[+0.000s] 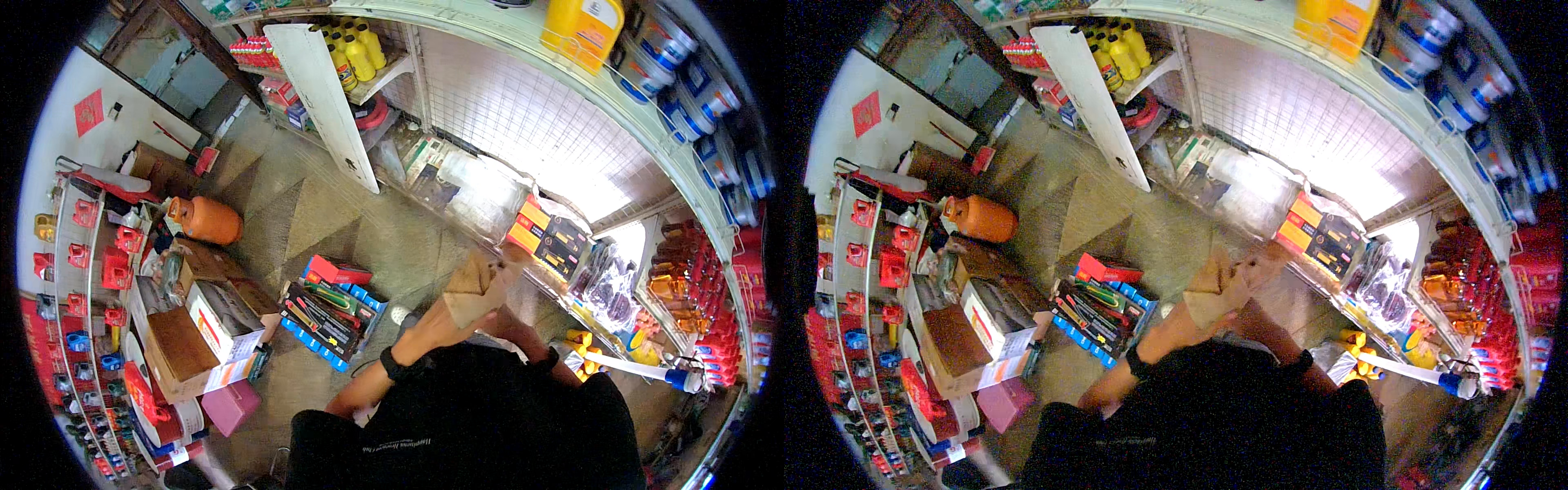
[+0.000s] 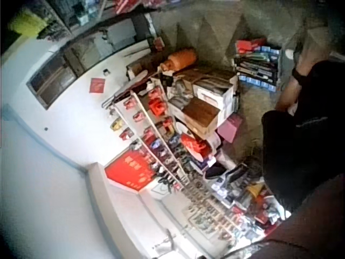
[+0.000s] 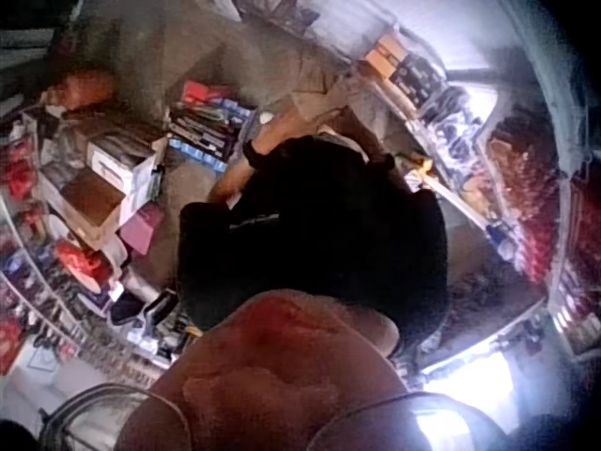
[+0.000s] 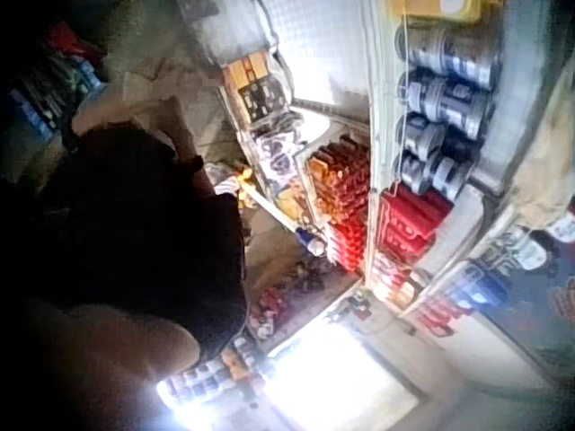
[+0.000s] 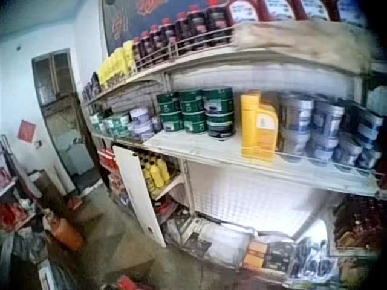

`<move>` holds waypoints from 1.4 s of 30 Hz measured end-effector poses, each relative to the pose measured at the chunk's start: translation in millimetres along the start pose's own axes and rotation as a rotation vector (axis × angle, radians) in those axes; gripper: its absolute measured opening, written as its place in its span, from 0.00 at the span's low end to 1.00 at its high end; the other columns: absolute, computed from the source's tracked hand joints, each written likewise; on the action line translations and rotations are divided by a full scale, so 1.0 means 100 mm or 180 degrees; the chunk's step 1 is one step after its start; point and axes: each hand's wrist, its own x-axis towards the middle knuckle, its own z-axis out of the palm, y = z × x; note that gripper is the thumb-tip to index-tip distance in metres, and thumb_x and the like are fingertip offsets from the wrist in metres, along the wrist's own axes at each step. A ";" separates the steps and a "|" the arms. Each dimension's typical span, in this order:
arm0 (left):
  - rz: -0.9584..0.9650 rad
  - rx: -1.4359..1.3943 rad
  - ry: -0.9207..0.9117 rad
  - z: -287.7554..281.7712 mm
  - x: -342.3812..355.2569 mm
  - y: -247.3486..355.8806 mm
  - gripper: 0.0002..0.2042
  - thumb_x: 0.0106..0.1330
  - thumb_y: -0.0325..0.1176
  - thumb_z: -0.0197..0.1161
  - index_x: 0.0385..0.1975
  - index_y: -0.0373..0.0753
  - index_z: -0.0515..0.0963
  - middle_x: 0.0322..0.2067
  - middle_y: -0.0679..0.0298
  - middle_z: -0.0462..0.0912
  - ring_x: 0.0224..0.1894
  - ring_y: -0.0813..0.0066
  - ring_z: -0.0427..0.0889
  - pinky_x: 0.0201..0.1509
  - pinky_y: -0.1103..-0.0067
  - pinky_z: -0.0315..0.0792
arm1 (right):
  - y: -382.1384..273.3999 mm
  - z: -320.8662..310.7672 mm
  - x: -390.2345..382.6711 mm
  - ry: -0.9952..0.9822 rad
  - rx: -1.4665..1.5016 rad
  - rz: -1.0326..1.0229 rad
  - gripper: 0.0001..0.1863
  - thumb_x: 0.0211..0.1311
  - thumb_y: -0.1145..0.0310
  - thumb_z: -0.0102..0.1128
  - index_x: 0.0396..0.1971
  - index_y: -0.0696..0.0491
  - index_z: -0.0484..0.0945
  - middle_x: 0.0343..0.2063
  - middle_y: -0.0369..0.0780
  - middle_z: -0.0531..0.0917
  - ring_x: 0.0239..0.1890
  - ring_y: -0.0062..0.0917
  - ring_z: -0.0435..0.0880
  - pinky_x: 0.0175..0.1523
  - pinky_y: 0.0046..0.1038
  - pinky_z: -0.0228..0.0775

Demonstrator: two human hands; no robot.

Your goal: The person picks up and wipes several boxes of grease guns and tools with a cloth.

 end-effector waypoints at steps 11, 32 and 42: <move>0.0905 0.0756 -0.0722 -0.33 0.54 0.12 0.18 0.51 0.35 0.59 0.44 0.39 0.69 0.44 0.42 0.67 0.47 0.42 0.65 0.46 0.60 0.63 | -0.30 -0.51 0.14 0.0182 -0.2375 0.0448 0.31 0.54 0.59 0.51 0.59 0.51 0.61 0.57 0.43 0.67 0.63 0.31 0.56 0.68 0.39 0.35; 0.1329 -0.0438 -0.0432 -0.84 0.45 -0.67 0.13 0.63 0.37 0.51 0.38 0.32 0.71 0.32 0.49 0.74 0.37 0.49 0.73 0.41 0.65 0.68 | -1.12 -0.71 0.90 -0.0220 -0.0916 0.1058 0.25 0.62 0.61 0.49 0.56 0.56 0.60 0.53 0.49 0.70 0.54 0.36 0.70 0.58 0.33 0.61; -0.0436 -0.0784 -0.1456 -1.88 0.52 -0.71 0.31 0.69 0.54 0.22 0.45 0.34 0.69 0.39 0.59 0.78 0.34 0.62 0.76 0.40 0.70 0.70 | -1.16 -0.46 0.20 0.1358 -0.1421 0.0498 0.36 0.64 0.51 0.47 0.60 0.61 0.46 0.56 0.53 0.61 0.57 0.34 0.64 0.59 0.31 0.56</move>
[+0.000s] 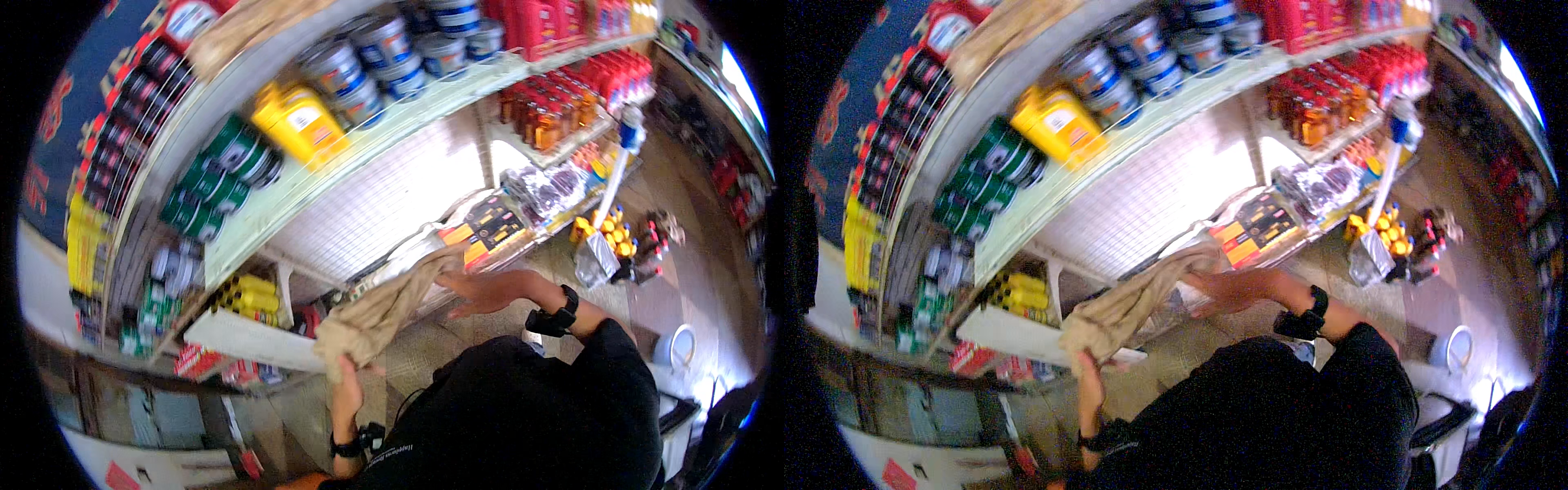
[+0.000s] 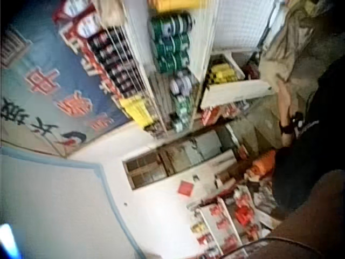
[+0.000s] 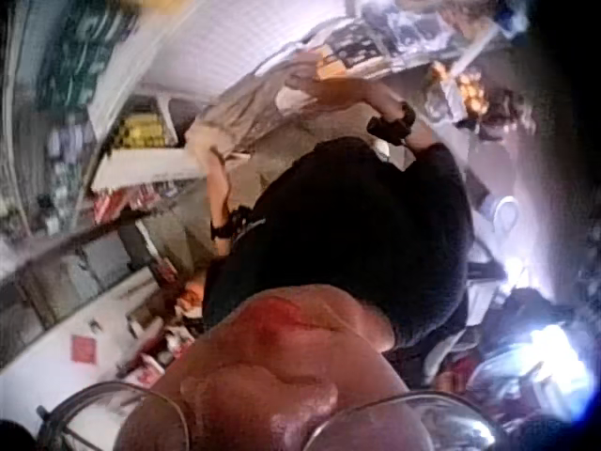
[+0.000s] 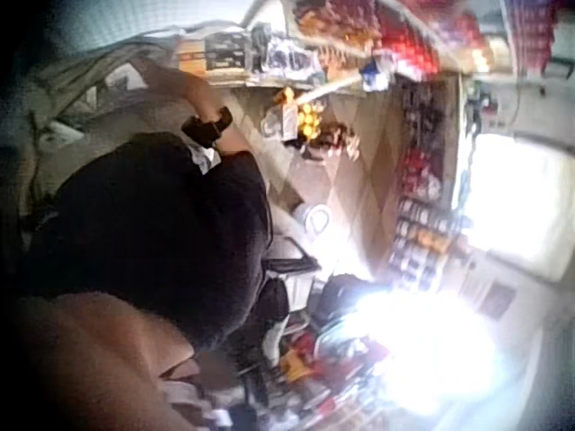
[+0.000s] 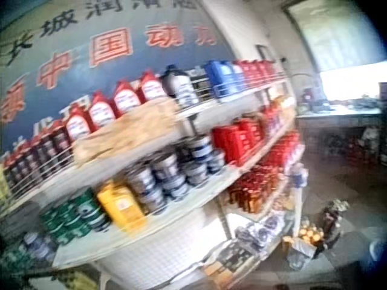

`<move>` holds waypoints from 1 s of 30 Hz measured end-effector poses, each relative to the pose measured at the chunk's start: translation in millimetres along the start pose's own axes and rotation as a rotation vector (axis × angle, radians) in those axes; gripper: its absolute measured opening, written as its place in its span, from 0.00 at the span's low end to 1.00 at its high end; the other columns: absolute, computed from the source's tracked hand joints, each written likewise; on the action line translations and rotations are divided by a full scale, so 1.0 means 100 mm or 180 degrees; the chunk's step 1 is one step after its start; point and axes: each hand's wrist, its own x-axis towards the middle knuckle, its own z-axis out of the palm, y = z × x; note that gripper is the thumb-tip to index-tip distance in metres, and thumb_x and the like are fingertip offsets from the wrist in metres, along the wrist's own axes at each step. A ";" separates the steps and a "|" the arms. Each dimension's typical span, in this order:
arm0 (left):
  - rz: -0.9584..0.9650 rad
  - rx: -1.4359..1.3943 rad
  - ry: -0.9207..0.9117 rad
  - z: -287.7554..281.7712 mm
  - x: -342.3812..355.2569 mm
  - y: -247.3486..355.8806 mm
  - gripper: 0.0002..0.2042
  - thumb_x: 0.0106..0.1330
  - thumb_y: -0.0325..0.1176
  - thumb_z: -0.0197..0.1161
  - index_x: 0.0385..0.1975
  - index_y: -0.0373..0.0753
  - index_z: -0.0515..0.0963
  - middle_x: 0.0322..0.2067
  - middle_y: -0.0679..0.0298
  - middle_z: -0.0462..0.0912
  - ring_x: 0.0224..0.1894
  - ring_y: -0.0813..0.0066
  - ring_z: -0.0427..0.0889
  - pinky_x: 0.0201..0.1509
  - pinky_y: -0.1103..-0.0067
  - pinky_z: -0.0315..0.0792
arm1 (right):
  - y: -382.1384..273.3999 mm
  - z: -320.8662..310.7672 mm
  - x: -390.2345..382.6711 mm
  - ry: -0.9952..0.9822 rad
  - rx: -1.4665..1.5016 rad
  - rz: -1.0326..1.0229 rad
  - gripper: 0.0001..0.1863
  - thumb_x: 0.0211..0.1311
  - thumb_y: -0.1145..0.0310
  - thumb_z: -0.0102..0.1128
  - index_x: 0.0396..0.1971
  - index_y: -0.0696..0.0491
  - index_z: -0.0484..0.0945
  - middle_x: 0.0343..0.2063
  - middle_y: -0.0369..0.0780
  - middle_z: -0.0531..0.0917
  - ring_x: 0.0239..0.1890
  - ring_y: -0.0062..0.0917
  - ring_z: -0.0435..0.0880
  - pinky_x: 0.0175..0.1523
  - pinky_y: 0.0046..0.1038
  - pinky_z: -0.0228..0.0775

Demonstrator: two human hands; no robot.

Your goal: The person picks up and wipes several boxes of grease guns and tools with a cloth.

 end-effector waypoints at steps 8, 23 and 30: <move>-0.0138 -0.0679 -0.0741 0.41 0.20 0.35 0.37 0.65 0.61 0.19 0.42 0.32 0.69 0.33 0.56 0.80 0.28 0.71 0.76 0.31 0.81 0.67 | -0.22 -0.02 0.17 -0.0826 0.1755 0.1416 0.49 0.60 0.44 0.47 0.62 0.61 0.28 0.54 0.56 0.60 0.37 0.36 0.77 0.46 0.33 0.69; -0.1781 -0.0214 -0.0025 1.28 0.50 0.49 0.31 0.68 0.58 0.27 0.36 0.37 0.73 0.25 0.68 0.78 0.27 0.81 0.72 0.27 0.83 0.60 | 0.11 -0.20 -0.57 0.2034 0.1433 0.0688 0.37 0.54 0.68 0.60 0.59 0.58 0.48 0.56 0.52 0.59 0.60 0.38 0.59 0.61 0.33 0.53; -0.1210 -0.0158 0.0812 1.71 0.51 0.42 0.30 0.70 0.53 0.29 0.52 0.32 0.67 0.44 0.55 0.75 0.47 0.69 0.74 0.52 0.77 0.67 | 0.91 -0.17 -1.03 0.2856 -0.1025 0.1226 0.28 0.49 0.74 0.58 0.53 0.55 0.63 0.52 0.50 0.64 0.57 0.45 0.60 0.59 0.45 0.52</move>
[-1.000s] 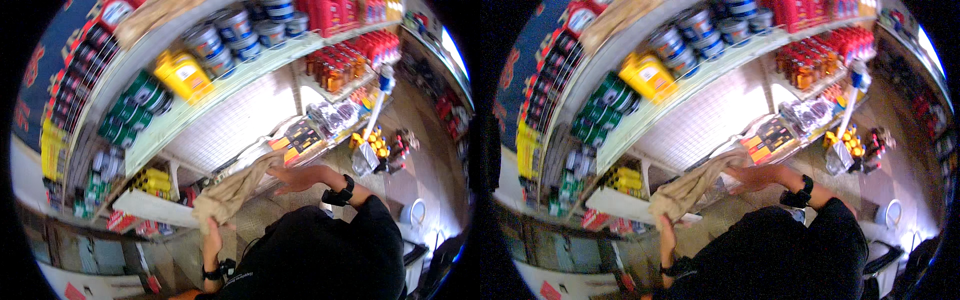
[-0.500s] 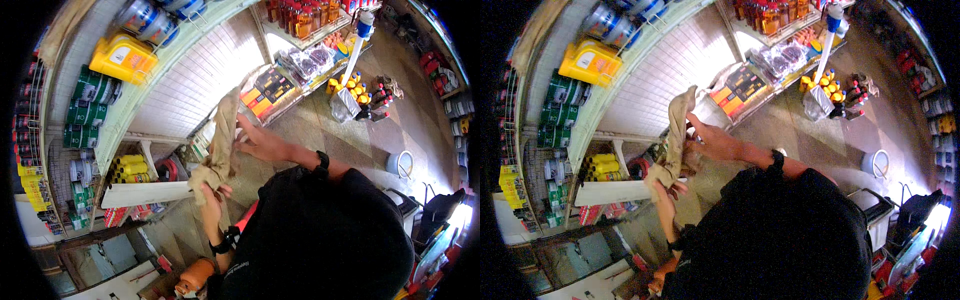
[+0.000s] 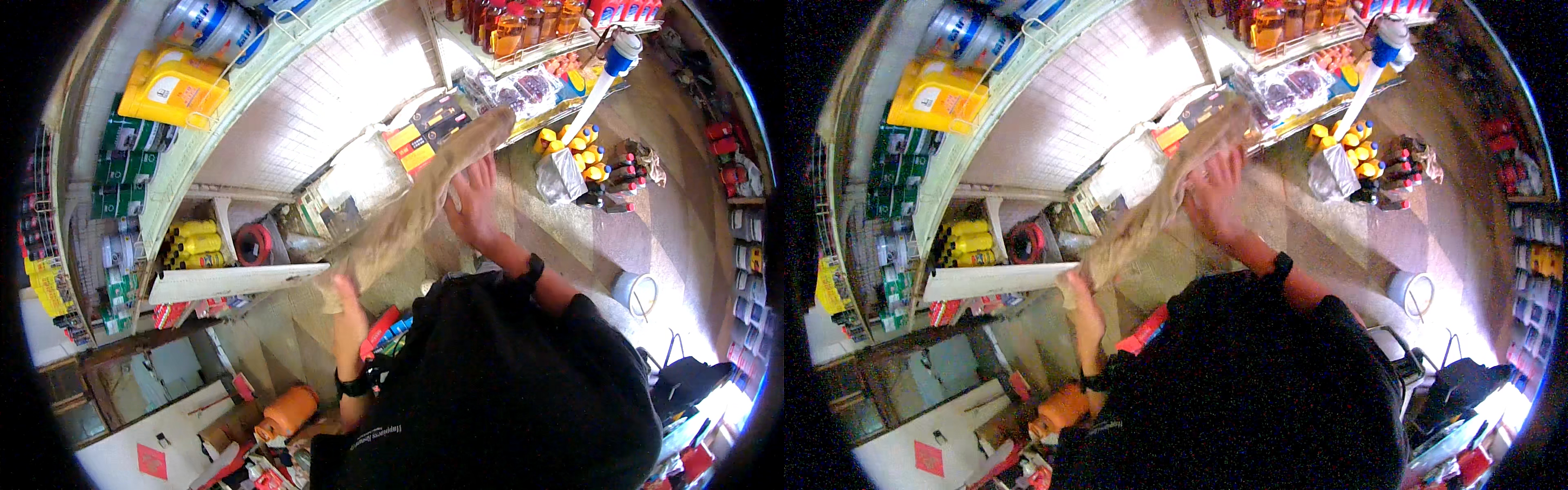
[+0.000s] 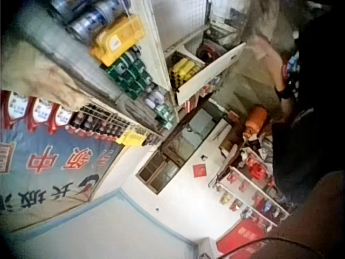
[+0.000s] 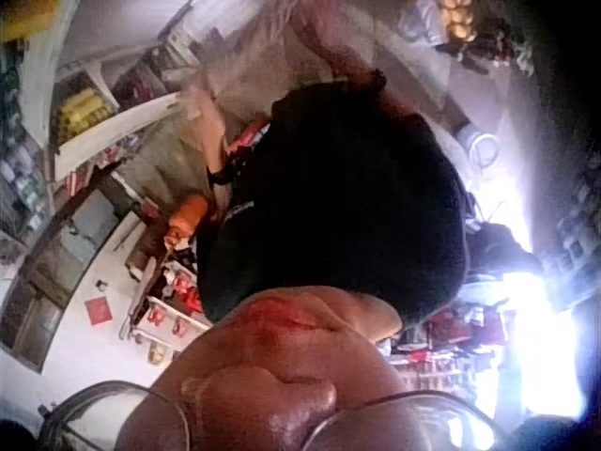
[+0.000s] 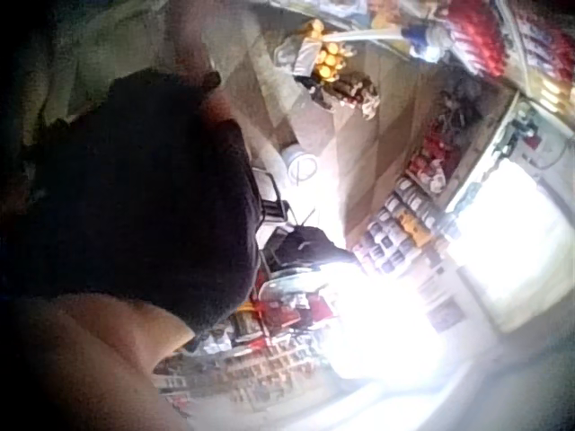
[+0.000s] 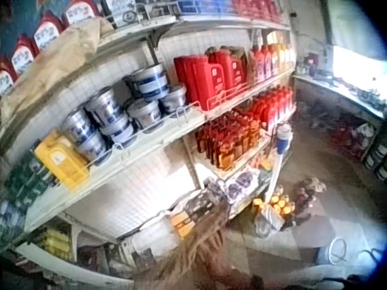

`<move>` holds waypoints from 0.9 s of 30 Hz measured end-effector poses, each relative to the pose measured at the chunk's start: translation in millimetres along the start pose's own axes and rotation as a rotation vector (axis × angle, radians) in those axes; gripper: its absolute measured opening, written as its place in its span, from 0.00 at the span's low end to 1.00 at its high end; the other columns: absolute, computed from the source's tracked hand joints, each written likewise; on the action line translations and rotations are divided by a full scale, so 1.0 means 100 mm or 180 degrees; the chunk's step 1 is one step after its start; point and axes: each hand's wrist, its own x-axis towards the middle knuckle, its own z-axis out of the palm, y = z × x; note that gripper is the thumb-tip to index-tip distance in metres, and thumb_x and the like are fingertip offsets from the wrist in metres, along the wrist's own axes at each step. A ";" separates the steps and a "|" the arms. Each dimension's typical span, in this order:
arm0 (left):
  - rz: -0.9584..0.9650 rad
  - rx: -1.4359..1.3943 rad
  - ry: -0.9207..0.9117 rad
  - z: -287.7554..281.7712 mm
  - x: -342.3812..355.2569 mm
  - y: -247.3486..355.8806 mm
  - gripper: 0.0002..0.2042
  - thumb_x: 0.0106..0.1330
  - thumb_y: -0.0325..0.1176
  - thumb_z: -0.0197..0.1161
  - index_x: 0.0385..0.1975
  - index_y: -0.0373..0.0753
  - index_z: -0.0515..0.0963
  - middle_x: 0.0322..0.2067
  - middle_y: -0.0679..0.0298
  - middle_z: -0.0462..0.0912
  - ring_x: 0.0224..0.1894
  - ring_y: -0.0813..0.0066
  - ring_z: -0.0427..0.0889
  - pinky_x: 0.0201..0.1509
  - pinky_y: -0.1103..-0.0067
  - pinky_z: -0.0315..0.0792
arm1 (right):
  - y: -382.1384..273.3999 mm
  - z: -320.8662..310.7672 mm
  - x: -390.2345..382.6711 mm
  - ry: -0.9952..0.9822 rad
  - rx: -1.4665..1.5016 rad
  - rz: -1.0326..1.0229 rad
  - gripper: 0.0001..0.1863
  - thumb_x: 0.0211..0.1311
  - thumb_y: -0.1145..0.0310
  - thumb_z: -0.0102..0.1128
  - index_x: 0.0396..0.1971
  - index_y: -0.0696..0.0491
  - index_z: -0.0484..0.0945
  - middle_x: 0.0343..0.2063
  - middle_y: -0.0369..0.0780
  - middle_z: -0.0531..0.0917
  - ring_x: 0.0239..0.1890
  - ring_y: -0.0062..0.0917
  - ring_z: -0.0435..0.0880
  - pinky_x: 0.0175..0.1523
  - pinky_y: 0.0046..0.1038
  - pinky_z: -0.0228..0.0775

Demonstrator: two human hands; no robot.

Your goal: The person picks up and wipes several boxes of grease guns and tools with a cloth.

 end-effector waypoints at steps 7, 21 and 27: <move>0.1808 0.1231 -0.2016 0.98 -0.14 1.01 0.23 0.63 0.44 0.52 0.52 0.33 0.66 0.51 0.49 0.68 0.57 0.52 0.62 0.62 0.67 0.53 | 1.04 0.68 -0.82 -0.0819 0.0407 0.0253 0.20 0.49 0.64 0.57 0.45 0.52 0.71 0.48 0.46 0.70 0.54 0.43 0.65 0.57 0.43 0.55; 0.1892 0.1826 -0.1437 0.41 0.28 0.14 0.21 0.61 0.44 0.55 0.49 0.36 0.71 0.48 0.54 0.74 0.54 0.59 0.69 0.60 0.71 0.59 | 0.24 0.29 -0.39 -0.0296 0.0135 0.0369 0.20 0.53 0.63 0.56 0.43 0.55 0.66 0.38 0.43 0.73 0.39 0.36 0.71 0.43 0.33 0.64; 0.2202 0.1491 -0.1098 0.60 0.57 -0.23 0.21 0.63 0.40 0.52 0.50 0.32 0.69 0.47 0.47 0.73 0.51 0.48 0.69 0.60 0.65 0.58 | -0.19 0.31 -0.23 -0.1011 0.0701 0.0561 0.20 0.54 0.61 0.56 0.43 0.55 0.64 0.39 0.43 0.71 0.39 0.34 0.70 0.43 0.32 0.63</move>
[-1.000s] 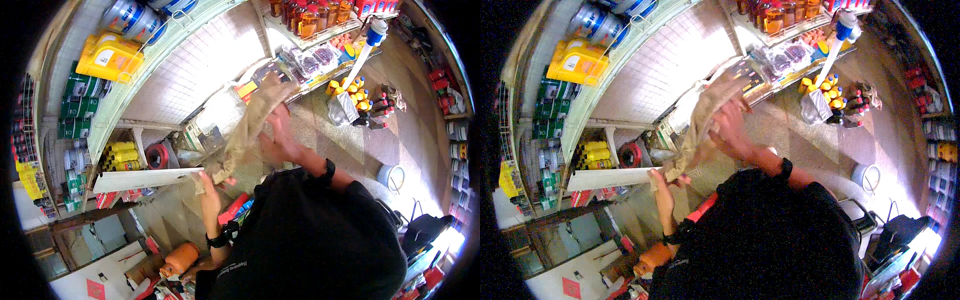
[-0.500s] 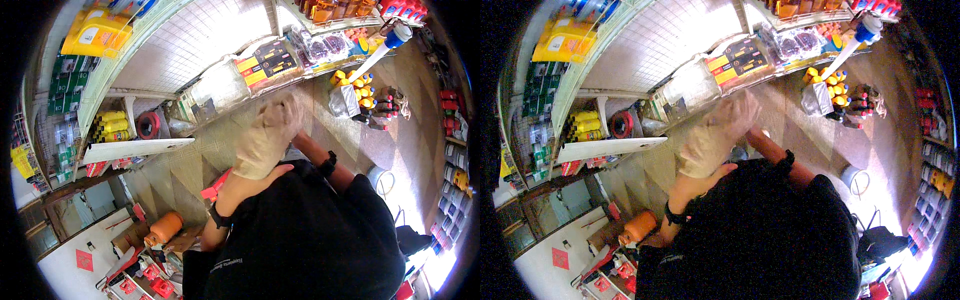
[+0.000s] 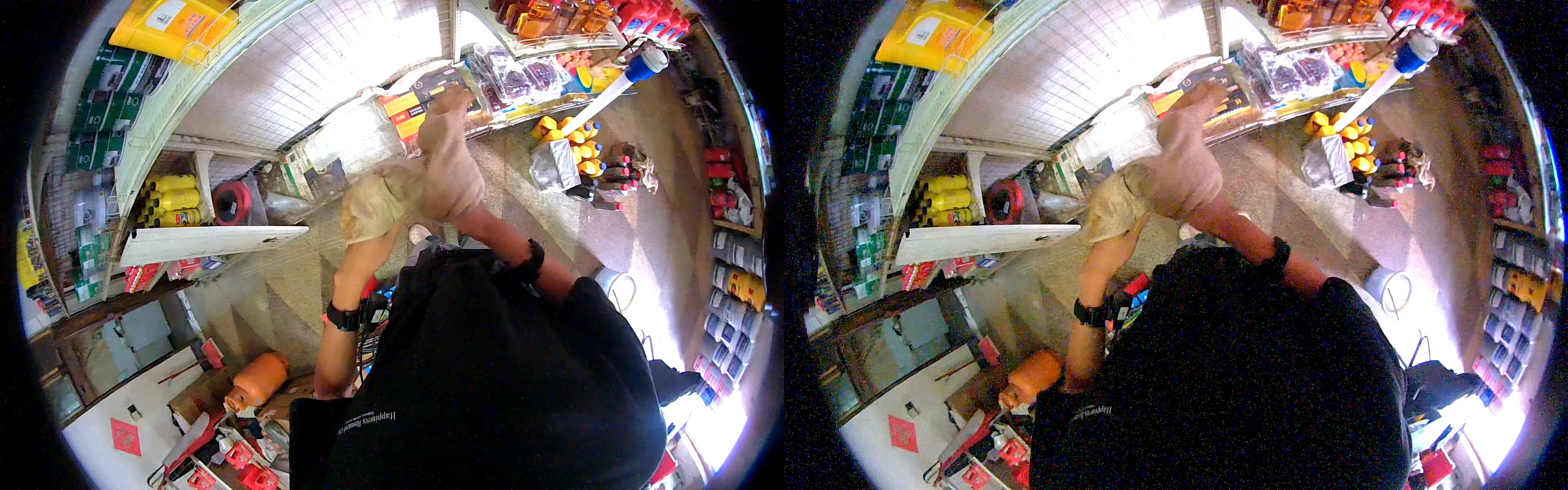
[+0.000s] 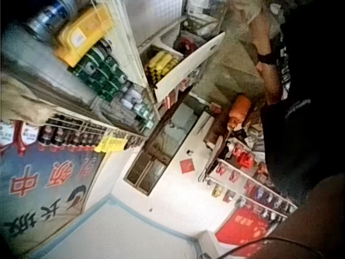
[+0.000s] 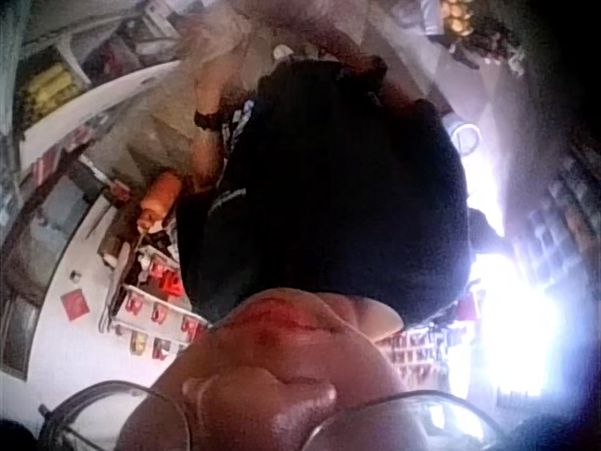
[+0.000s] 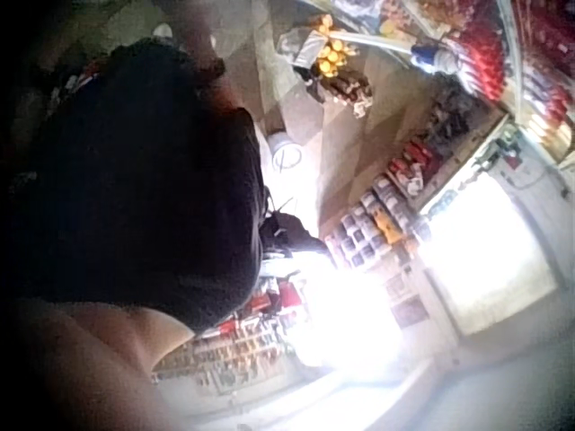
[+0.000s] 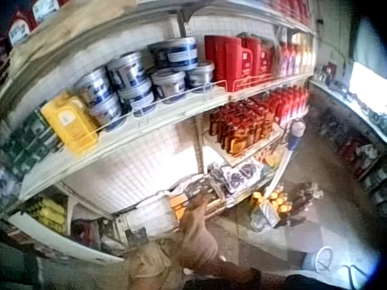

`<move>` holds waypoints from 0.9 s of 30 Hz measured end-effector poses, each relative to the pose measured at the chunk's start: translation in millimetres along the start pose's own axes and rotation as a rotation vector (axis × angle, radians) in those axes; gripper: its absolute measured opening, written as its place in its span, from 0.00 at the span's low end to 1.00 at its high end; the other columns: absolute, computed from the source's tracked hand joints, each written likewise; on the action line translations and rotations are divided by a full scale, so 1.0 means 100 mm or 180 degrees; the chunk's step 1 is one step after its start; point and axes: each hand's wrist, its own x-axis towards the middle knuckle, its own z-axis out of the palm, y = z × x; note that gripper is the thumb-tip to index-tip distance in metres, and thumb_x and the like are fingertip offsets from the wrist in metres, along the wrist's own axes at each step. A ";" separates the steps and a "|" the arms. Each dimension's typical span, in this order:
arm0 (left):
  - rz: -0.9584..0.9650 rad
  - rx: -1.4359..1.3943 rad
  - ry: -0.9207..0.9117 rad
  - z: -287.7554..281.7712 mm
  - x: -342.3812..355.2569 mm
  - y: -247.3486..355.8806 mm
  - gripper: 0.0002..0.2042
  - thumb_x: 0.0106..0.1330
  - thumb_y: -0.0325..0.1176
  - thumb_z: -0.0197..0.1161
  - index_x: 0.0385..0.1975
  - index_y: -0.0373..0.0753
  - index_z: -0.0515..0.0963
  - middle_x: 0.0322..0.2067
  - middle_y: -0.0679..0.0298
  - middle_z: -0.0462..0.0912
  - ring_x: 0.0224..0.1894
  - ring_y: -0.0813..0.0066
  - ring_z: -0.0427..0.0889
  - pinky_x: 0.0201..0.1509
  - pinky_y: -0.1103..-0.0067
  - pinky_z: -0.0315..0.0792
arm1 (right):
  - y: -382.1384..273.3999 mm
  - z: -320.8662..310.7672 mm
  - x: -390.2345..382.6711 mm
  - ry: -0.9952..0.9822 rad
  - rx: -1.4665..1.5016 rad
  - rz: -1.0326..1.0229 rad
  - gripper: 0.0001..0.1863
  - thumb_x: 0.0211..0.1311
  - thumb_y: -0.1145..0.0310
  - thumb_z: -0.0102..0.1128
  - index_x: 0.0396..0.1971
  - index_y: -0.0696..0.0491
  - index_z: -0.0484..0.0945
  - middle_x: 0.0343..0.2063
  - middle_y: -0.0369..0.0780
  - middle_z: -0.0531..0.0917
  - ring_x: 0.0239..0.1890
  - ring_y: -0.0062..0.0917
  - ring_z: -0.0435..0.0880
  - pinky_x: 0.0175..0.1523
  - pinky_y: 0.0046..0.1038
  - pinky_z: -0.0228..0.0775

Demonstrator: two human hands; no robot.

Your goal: The person picks up and wipes several boxes of grease guns and tools with a cloth.

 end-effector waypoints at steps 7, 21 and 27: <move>-0.1272 -0.0733 -0.0466 -0.22 -0.43 -0.54 0.17 0.66 0.39 0.47 0.45 0.32 0.70 0.44 0.47 0.74 0.46 0.48 0.71 0.52 0.65 0.63 | -1.19 0.17 0.45 -0.0265 0.0313 0.0574 0.21 0.55 0.60 0.55 0.43 0.56 0.63 0.39 0.44 0.70 0.39 0.32 0.69 0.43 0.30 0.62; -0.0771 -0.2461 0.0376 0.11 -0.37 -0.97 0.12 0.64 0.34 0.56 0.41 0.32 0.72 0.36 0.63 0.76 0.39 0.74 0.73 0.46 0.77 0.68 | 0.41 1.69 0.02 -0.0179 0.0797 -0.0473 0.10 0.50 0.62 0.54 0.27 0.52 0.78 0.25 0.40 0.79 0.28 0.26 0.75 0.37 0.28 0.70; -0.1914 -0.2081 0.0521 -0.48 -0.59 -1.19 0.08 0.60 0.29 0.59 0.33 0.31 0.71 0.29 0.61 0.76 0.33 0.78 0.75 0.38 0.81 0.70 | 0.22 2.09 0.18 -0.1102 0.1317 -0.0954 0.14 0.56 0.65 0.49 0.42 0.50 0.75 0.41 0.39 0.76 0.48 0.28 0.72 0.52 0.27 0.62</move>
